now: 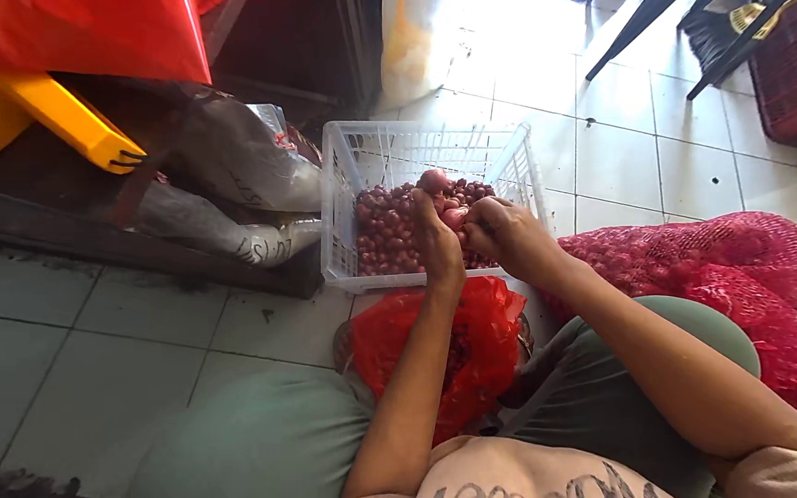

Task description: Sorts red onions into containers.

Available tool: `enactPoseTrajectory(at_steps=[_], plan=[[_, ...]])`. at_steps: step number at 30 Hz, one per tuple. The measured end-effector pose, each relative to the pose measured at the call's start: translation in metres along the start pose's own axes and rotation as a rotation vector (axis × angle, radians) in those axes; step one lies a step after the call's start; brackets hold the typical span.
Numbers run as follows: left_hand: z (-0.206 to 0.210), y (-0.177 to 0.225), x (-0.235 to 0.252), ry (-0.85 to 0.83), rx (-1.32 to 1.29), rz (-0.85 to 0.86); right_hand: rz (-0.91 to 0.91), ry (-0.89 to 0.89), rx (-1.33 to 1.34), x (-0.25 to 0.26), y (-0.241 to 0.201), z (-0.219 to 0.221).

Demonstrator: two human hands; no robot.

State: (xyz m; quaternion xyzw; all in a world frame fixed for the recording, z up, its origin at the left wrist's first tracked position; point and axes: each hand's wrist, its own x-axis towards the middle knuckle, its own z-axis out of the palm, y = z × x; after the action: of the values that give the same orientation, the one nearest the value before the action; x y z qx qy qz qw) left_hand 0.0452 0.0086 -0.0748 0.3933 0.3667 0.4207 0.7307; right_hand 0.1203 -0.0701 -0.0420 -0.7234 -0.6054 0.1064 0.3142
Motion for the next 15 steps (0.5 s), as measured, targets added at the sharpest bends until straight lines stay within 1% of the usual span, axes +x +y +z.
enactPoseTrajectory(at_steps=[2, 5, 6, 8, 10, 11, 12, 15], plan=[[-0.001, 0.001, 0.002, 0.045, -0.02, -0.023, -0.01, 0.028, -0.01, -0.001, -0.003, 0.003], [-0.003, 0.004, 0.004, 0.0, -0.039, -0.108, 0.015, 0.023, 0.012, -0.001, -0.003, 0.002], [-0.003, 0.005, 0.005, -0.027, -0.049, -0.132, 0.064, 0.001, 0.076, 0.0, -0.002, 0.001], [-0.005, 0.008, 0.006, -0.106, -0.045, -0.141, 0.216, -0.086, 0.317, 0.003, 0.004, -0.005], [-0.008, 0.007, 0.009, -0.169, 0.031, -0.074, 0.376, -0.172, 0.59, 0.006, 0.007, -0.011], [-0.008, 0.006, 0.009, -0.172, 0.082, -0.025, 0.425, -0.188, 0.651, 0.007, 0.007, -0.012], [-0.008, 0.005, 0.008, -0.16, 0.12, 0.017, 0.434, -0.182, 0.632, 0.006, 0.005, -0.011], [-0.006, -0.001, 0.005, -0.033, 0.202, 0.141, 0.33, -0.056, 0.336, -0.001, -0.007, -0.002]])
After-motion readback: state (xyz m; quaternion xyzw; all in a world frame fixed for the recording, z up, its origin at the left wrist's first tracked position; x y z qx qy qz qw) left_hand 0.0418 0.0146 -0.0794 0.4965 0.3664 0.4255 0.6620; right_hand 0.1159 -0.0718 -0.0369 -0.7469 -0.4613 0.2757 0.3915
